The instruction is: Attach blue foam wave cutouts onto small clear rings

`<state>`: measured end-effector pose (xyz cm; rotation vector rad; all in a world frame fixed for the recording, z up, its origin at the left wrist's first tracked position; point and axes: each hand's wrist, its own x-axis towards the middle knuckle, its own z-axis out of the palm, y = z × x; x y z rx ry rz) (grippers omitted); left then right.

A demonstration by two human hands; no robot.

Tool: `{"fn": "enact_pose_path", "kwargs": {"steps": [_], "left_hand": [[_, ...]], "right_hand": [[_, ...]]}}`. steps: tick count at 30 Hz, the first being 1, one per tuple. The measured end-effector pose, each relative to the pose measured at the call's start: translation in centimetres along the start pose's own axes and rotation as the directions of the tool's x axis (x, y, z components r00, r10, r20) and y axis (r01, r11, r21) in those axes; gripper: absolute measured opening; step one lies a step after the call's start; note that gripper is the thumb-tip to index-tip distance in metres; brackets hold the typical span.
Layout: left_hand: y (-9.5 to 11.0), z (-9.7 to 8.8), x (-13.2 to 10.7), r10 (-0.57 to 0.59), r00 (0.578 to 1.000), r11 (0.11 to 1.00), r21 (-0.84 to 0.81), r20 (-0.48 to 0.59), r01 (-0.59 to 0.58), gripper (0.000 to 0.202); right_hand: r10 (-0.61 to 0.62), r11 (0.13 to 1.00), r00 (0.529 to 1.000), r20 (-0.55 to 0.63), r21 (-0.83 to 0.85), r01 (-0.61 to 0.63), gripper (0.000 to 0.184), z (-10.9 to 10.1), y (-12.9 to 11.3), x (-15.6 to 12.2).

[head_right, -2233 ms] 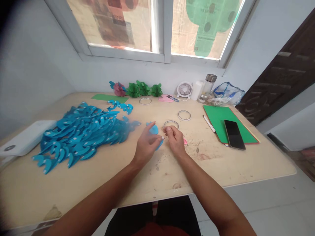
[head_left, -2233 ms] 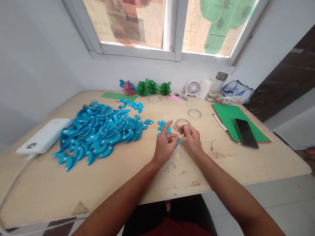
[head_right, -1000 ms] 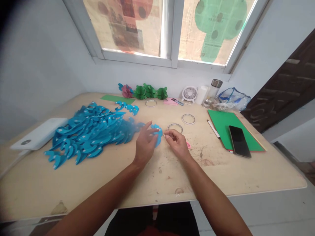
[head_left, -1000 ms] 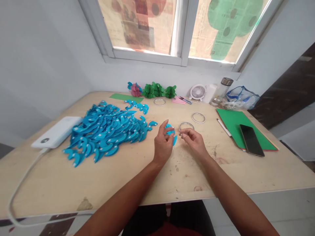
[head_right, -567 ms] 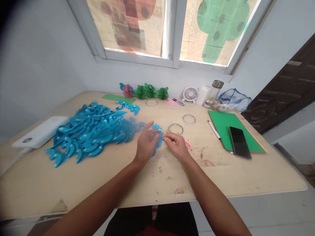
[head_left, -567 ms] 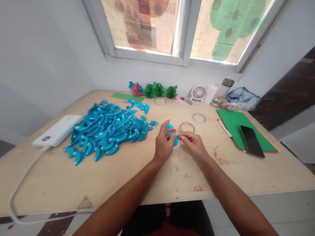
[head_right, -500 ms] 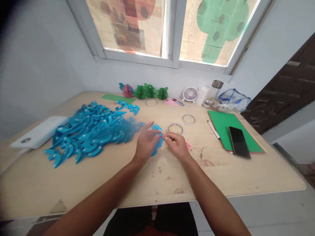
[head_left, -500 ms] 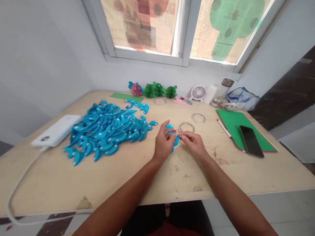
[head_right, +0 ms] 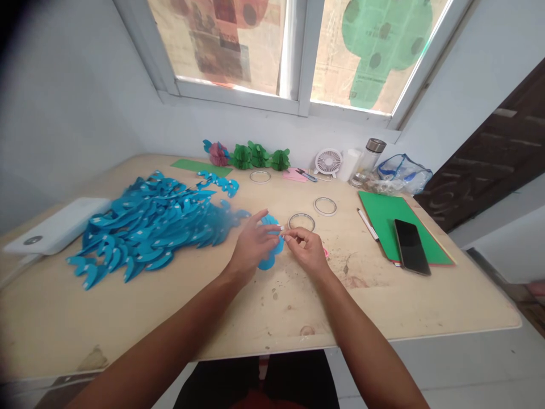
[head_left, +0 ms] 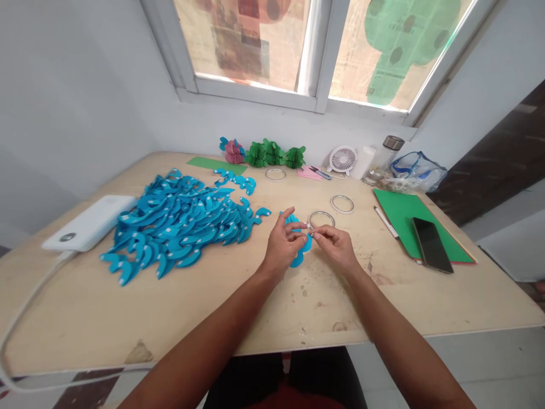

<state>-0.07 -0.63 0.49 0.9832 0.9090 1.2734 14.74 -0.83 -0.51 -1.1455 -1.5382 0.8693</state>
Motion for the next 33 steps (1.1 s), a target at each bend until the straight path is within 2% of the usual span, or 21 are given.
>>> {"fn": "enact_pose_path", "kwargs": {"steps": [6,10,15,21,25,33], "left_hand": [[-0.5,0.0,0.1,0.02,1.0,1.0,0.005,-0.006,-0.02,0.078],[-0.9,-0.1,0.3,0.043,0.999,0.998,0.051,0.0,-0.042,0.077],[-1.1,-0.3,0.4,0.075,0.997,0.988,0.132,0.029,-0.078,0.075],[-1.2,-0.3,0.5,0.097,0.994,0.98,0.17,0.054,-0.105,0.071],[-1.3,-0.4,0.6,0.125,0.99,0.975,0.176,0.06,-0.133,0.068],[-1.3,-0.5,0.7,0.162,0.984,0.958,0.226,0.076,-0.176,0.068]], "right_hand": [[-0.041,0.996,0.999,-0.019,-0.083,0.04,0.018,0.3,-0.4,-0.2],[-0.084,0.976,0.995,-0.06,-0.207,0.07,0.018,0.3,-0.1,-0.2],[-0.238,0.893,0.97,-0.039,-0.401,0.203,0.012,0.2,0.2,-0.2],[-0.377,0.797,0.926,0.009,-0.507,0.329,0.012,0.2,0.2,-0.2],[-0.391,0.764,0.919,0.043,-0.542,0.35,0.013,0.2,0.1,-0.2],[-0.381,0.768,0.921,0.081,-0.526,0.364,0.013,0.0,0.3,-0.1]]}}
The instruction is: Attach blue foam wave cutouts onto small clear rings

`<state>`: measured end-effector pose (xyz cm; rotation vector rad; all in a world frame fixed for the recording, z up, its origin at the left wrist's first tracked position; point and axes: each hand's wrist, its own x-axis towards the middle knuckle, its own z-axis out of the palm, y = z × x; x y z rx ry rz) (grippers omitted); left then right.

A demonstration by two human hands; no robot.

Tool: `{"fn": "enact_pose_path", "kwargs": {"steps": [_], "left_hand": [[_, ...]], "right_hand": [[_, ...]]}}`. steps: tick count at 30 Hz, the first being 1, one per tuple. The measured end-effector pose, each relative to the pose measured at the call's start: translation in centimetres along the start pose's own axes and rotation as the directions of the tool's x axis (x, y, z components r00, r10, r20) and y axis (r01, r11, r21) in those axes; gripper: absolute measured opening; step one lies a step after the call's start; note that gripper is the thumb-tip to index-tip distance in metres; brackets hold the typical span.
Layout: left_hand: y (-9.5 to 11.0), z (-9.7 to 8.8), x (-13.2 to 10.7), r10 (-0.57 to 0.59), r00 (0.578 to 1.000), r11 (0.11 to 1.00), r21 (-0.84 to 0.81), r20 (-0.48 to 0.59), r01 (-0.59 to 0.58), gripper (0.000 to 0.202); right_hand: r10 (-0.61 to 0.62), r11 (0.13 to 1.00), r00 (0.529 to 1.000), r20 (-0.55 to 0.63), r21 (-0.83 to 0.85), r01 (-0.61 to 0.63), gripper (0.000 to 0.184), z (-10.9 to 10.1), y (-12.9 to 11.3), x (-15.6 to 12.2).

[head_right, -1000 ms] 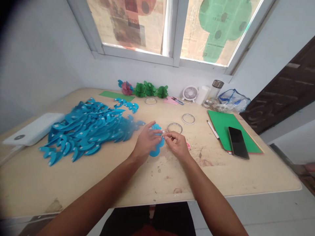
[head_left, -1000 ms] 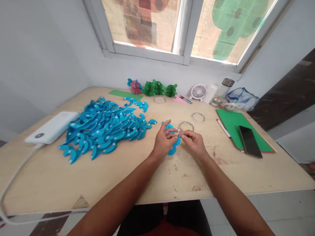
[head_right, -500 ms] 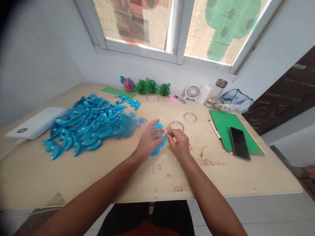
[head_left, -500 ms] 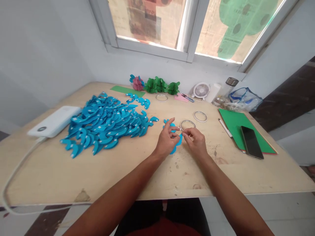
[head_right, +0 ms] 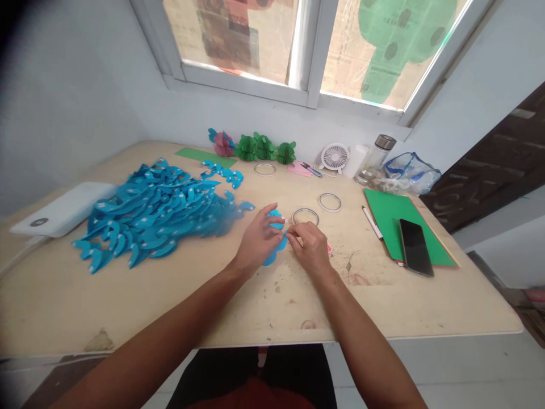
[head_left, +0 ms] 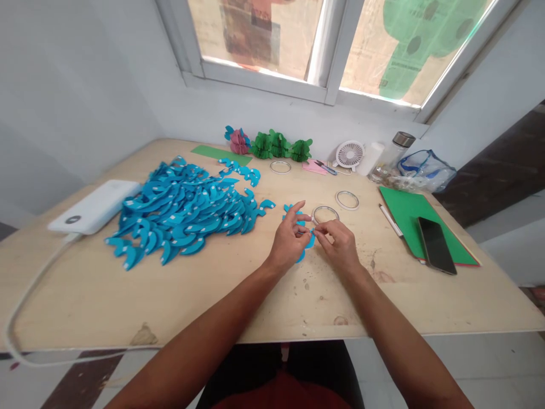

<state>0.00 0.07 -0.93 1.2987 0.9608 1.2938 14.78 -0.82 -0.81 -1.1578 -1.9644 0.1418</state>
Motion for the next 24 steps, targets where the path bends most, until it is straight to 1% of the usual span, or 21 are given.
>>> {"fn": "enact_pose_path", "kwargs": {"steps": [4,10,14,17,21,24], "left_hand": [[0.29,0.0,-0.15,0.052,0.998,0.998,0.034,0.023,-0.053,0.067],[0.55,0.07,-0.42,0.137,0.989,0.981,0.128,0.046,-0.142,0.063],[0.51,0.15,-0.48,0.16,0.986,0.978,0.13,0.039,-0.164,0.062],[0.5,0.2,-0.37,0.13,0.992,0.989,0.076,-0.003,-0.129,0.061],[0.66,0.21,-0.23,0.034,0.996,0.998,-0.043,-0.082,-0.038,0.061],[0.83,0.2,-0.21,-0.01,0.995,0.994,-0.113,-0.095,-0.001,0.063]], "right_hand": [[0.014,1.0,1.0,0.02,-0.001,-0.014,0.014,-0.04,0.14,0.03],[0.008,1.0,1.0,0.01,-0.021,-0.008,0.016,-0.13,0.08,0.06],[0.013,1.0,1.0,0.001,-0.023,-0.013,0.016,-0.2,0.04,0.07],[0.007,0.999,1.0,-0.001,-0.034,-0.007,0.018,-0.31,-0.16,0.1],[-0.018,0.998,1.0,-0.005,-0.068,0.017,0.02,-0.34,-0.45,0.1],[-0.056,0.994,0.998,0.004,-0.09,0.056,0.021,-0.27,-0.56,0.07]]}}
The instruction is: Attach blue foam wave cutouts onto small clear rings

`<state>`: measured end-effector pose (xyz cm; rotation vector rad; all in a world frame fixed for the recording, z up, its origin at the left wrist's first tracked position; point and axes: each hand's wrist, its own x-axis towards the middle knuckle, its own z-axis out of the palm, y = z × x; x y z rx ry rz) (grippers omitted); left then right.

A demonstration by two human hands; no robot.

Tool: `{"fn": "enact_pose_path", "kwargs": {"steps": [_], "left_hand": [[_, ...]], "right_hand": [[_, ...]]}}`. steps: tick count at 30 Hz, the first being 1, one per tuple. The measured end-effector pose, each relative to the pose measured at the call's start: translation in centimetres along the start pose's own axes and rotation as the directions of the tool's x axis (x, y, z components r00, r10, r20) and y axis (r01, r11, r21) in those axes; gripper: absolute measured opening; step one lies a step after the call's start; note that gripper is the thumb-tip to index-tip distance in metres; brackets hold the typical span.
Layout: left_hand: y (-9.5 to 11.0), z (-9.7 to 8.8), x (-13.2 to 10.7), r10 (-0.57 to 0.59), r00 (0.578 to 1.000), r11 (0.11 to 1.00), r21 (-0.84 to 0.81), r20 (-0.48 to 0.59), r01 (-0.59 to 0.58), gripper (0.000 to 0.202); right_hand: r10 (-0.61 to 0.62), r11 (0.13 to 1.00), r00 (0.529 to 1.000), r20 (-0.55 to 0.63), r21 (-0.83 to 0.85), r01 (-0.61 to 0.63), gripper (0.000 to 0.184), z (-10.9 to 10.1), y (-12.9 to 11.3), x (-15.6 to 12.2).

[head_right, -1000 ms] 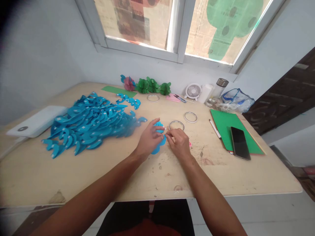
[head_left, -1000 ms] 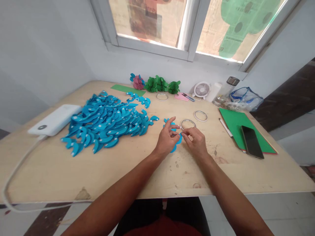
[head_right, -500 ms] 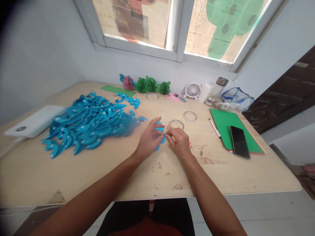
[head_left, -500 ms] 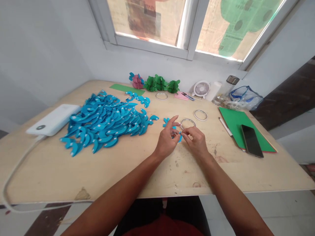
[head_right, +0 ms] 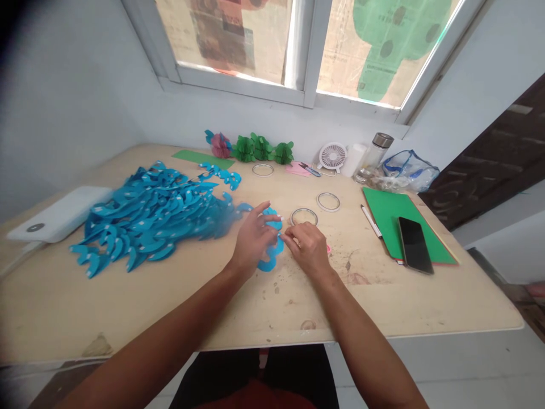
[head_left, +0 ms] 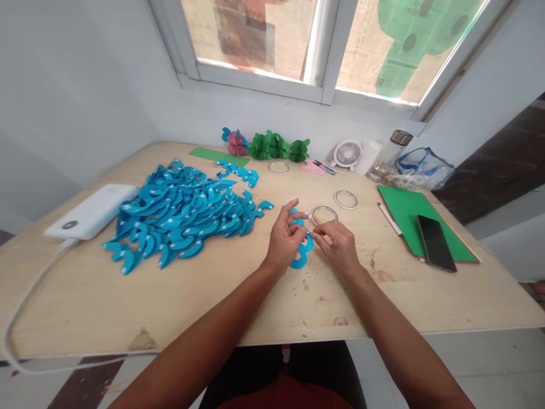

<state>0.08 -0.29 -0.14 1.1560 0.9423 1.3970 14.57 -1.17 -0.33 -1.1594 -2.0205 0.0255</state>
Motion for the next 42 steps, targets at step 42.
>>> {"fn": "enact_pose_path", "kwargs": {"steps": [42], "left_hand": [[1.2,-0.3,-0.2,0.081,0.991,0.995,-0.073,0.109,-0.073,0.061]], "right_hand": [[-0.225,0.967,0.969,-0.105,-0.143,0.209,0.017,-0.6,-0.9,0.3]]}}
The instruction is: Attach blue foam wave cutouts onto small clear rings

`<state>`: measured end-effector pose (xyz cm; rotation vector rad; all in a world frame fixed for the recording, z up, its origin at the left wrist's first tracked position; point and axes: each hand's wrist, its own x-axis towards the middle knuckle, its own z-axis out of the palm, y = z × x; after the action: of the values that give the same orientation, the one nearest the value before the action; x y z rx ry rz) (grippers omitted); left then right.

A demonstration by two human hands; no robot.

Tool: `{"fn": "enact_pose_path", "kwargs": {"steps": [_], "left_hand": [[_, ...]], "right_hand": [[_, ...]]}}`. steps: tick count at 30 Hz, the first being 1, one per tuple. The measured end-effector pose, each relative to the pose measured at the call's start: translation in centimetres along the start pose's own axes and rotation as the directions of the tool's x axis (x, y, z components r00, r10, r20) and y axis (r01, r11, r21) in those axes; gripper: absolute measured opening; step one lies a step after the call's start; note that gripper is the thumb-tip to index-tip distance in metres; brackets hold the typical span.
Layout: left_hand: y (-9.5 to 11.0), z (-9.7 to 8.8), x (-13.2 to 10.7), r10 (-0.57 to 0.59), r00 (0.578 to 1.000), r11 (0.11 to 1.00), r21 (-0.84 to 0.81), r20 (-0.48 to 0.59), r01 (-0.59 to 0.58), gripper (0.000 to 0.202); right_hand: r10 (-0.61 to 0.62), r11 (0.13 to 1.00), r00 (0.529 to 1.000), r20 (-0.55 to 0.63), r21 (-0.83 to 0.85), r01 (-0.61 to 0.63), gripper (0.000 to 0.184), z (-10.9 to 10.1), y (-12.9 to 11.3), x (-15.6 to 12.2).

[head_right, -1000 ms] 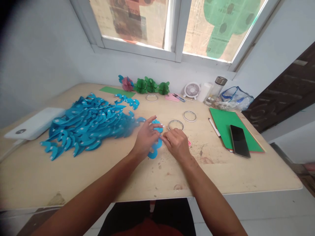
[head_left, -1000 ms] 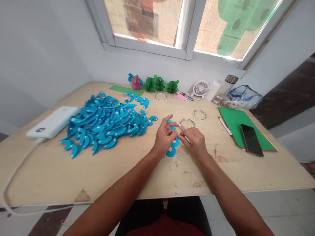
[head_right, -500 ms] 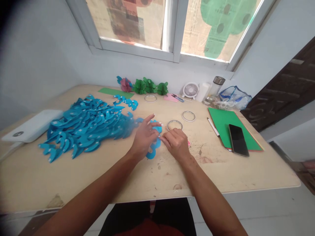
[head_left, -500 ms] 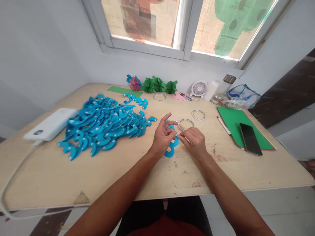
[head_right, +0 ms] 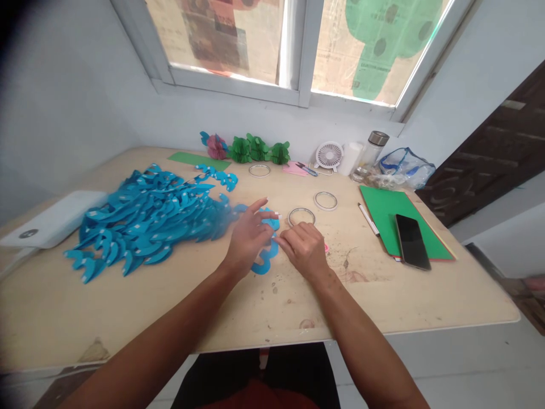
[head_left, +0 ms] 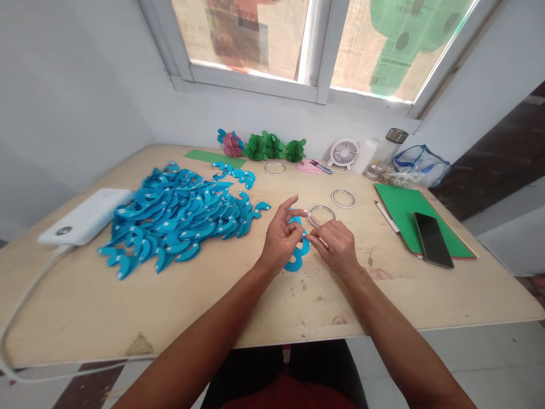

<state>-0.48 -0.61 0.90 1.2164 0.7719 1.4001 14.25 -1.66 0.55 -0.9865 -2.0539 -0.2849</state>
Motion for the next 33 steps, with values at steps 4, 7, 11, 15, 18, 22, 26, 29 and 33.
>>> {"fn": "enact_pose_path", "kwargs": {"steps": [4,7,11,15,18,22,26,29,33], "left_hand": [[-0.03,0.05,0.06,-0.011,1.0,1.0,0.011,-0.009,0.011,0.061],[0.02,0.05,0.1,-0.021,1.0,1.0,0.003,-0.008,0.021,0.061],[0.07,0.0,0.11,-0.034,0.999,0.999,-0.015,-0.006,0.034,0.063],[0.08,-0.06,0.07,-0.037,0.999,0.999,-0.034,0.004,0.038,0.064],[0.04,-0.1,0.07,-0.03,0.999,0.998,-0.048,0.016,0.03,0.066],[0.04,-0.1,0.06,-0.029,0.999,0.998,-0.062,0.025,0.03,0.067],[0.0,-0.11,0.0,-0.015,0.999,0.998,-0.06,0.03,0.017,0.067],[-0.16,-0.16,-0.02,0.013,0.999,0.999,-0.038,0.047,-0.012,0.067],[-0.42,-0.26,-0.01,0.048,0.997,0.999,0.003,0.063,-0.048,0.068]], "right_hand": [[0.074,0.993,0.997,-0.004,0.089,-0.073,0.018,0.22,0.0,-0.13],[0.11,0.985,0.994,0.013,0.131,-0.11,0.019,0.39,0.05,-0.21],[0.119,0.982,0.993,0.025,0.144,-0.122,0.02,0.45,0.05,-0.27],[0.128,0.981,0.991,0.031,0.14,-0.131,0.02,0.41,0.04,-0.28],[0.132,0.981,0.991,0.03,0.142,-0.135,0.021,0.43,0.04,-0.26],[0.14,0.979,0.99,0.032,0.148,-0.143,0.021,0.45,-0.04,-0.25],[0.15,0.978,0.988,0.037,0.142,-0.154,0.021,0.4,-0.07,-0.26],[0.148,0.979,0.988,0.042,0.134,-0.153,0.021,0.37,-0.02,-0.27],[0.133,0.984,0.99,0.036,0.118,-0.137,0.022,0.37,0.06,-0.25]]}}
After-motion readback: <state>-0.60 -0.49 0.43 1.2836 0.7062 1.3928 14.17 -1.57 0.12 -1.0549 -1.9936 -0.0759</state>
